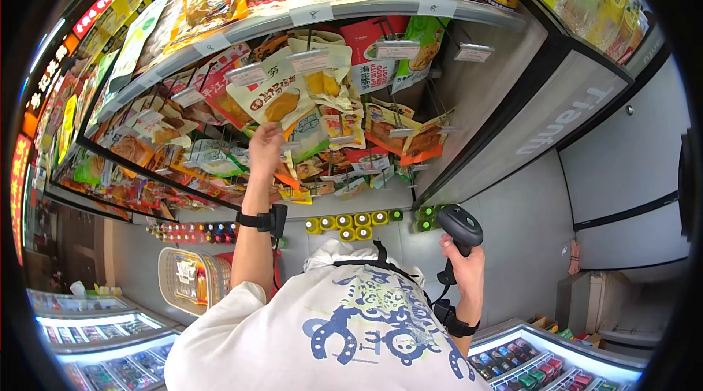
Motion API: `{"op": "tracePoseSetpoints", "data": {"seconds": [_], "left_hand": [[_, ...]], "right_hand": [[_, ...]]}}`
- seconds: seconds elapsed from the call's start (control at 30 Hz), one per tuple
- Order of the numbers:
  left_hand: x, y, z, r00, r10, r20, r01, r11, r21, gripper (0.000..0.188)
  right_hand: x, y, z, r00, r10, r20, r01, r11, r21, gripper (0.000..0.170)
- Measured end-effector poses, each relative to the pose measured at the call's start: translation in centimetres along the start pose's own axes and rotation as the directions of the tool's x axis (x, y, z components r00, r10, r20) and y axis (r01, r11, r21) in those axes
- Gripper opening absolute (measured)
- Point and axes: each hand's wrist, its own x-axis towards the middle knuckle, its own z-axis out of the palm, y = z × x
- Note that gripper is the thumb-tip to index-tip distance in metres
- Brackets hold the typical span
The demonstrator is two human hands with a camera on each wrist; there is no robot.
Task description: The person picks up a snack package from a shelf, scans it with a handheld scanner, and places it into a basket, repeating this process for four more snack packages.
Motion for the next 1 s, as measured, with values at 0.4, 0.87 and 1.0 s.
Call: {"op": "tracePoseSetpoints", "data": {"seconds": [0.4,0.87,1.0], "left_hand": [[1.9,0.7,-1.8,0.942,0.248,-0.227,-0.223,0.966,0.131,0.045],[0.4,0.7,-0.6,0.899,0.386,-0.209,-0.347,0.917,0.199,0.019],[0.2,0.0,-1.2,0.9,0.358,-0.25,-0.312,0.928,0.205,0.016]], "right_hand": [[-0.5,-1.2,0.3,1.0,-0.003,0.002,0.003,1.0,-0.001,0.022],[-1.4,0.3,-0.4,0.998,0.054,0.029,-0.052,0.998,-0.039,0.019],[-1.6,-0.2,0.0,0.999,0.022,0.04,-0.02,0.999,-0.04,0.019]]}}
